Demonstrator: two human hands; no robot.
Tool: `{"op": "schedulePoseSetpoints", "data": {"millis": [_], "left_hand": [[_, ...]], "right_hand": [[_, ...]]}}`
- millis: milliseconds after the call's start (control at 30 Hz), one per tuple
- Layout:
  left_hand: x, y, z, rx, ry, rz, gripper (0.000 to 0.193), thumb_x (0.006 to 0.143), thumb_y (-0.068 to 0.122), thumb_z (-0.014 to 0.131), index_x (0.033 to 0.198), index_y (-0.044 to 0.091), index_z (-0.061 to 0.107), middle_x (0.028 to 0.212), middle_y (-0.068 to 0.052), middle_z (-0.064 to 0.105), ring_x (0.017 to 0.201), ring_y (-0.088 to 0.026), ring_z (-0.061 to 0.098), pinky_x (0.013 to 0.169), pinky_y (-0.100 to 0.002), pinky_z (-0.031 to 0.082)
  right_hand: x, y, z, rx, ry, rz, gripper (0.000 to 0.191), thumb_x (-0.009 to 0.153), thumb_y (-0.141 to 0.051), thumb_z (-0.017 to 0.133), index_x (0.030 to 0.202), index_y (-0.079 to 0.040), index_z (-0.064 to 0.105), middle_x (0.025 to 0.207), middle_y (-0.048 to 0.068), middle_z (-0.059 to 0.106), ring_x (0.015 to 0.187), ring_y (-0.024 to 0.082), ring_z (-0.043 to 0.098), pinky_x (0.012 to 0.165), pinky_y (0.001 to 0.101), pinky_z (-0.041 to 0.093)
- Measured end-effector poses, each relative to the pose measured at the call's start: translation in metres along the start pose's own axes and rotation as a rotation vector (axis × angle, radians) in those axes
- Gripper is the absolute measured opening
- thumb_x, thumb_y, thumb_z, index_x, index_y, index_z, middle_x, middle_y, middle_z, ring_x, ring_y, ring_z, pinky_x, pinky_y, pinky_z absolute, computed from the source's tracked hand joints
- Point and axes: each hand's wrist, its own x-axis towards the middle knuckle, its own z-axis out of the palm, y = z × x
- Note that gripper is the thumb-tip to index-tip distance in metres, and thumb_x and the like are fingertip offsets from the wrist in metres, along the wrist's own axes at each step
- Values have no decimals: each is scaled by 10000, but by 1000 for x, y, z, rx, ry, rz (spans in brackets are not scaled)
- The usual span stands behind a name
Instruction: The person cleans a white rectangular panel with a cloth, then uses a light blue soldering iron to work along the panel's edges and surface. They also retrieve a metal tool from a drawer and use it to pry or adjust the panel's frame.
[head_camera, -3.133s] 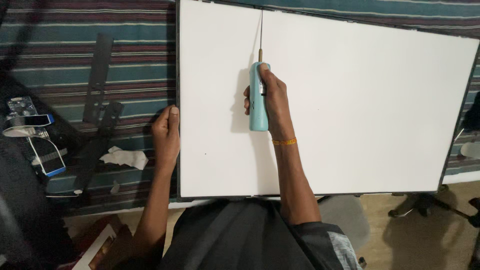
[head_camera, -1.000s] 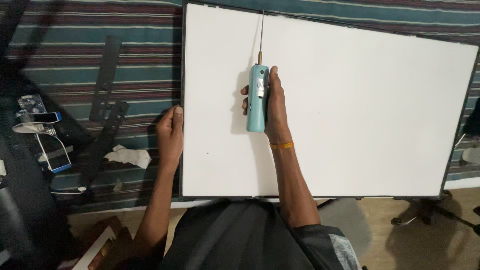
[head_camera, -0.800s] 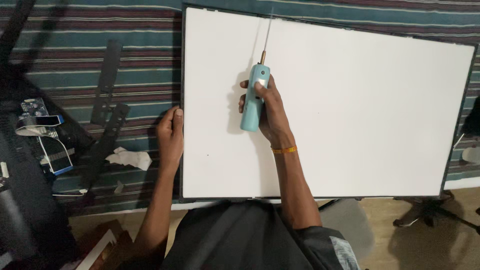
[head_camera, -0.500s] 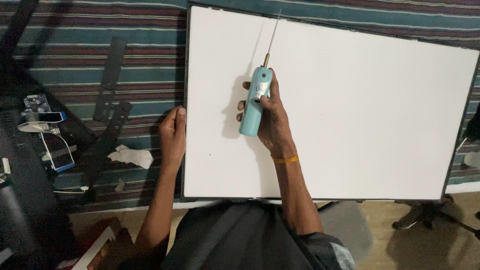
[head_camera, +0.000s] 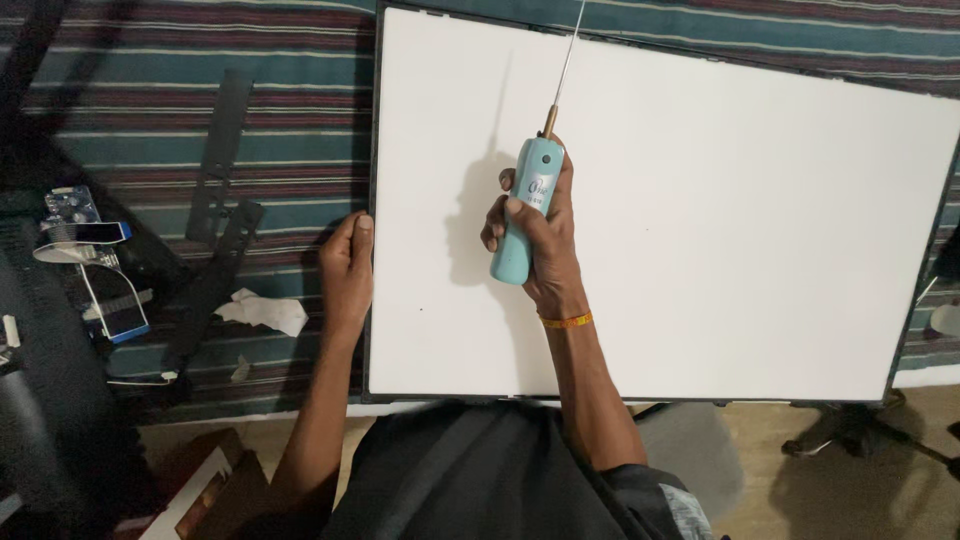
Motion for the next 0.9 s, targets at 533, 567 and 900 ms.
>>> {"op": "schedulePoseSetpoints", "data": {"millis": [533, 567, 900], "left_hand": [[-1, -1, 0, 15, -1, 27, 405, 1111, 359, 479, 1039, 36, 711, 675, 20, 541, 582, -65, 471, 530, -253, 391], [0, -2, 0, 14, -1, 50, 417, 1131, 358, 485, 1011, 24, 704, 691, 10, 520, 603, -72, 455, 545, -260, 380], [-1, -1, 0, 53, 17, -1, 407, 1092, 359, 468, 1087, 39, 720, 667, 19, 568, 562, -71, 486, 520, -260, 403]], "right_hand": [[36, -10, -5, -223, 226, 255, 438, 1016, -396, 396, 1168, -14, 548, 696, 97, 620, 467, 165, 616, 386, 335, 535], [39, -11, -6, -227, 217, 263, 431, 1019, -399, 392, 1148, -19, 548, 689, 94, 619, 466, 165, 614, 385, 337, 534], [40, -6, -9, -297, 177, 275, 430, 1031, -440, 393, 1064, -33, 527, 662, 85, 600, 452, 168, 607, 365, 331, 534]]}}
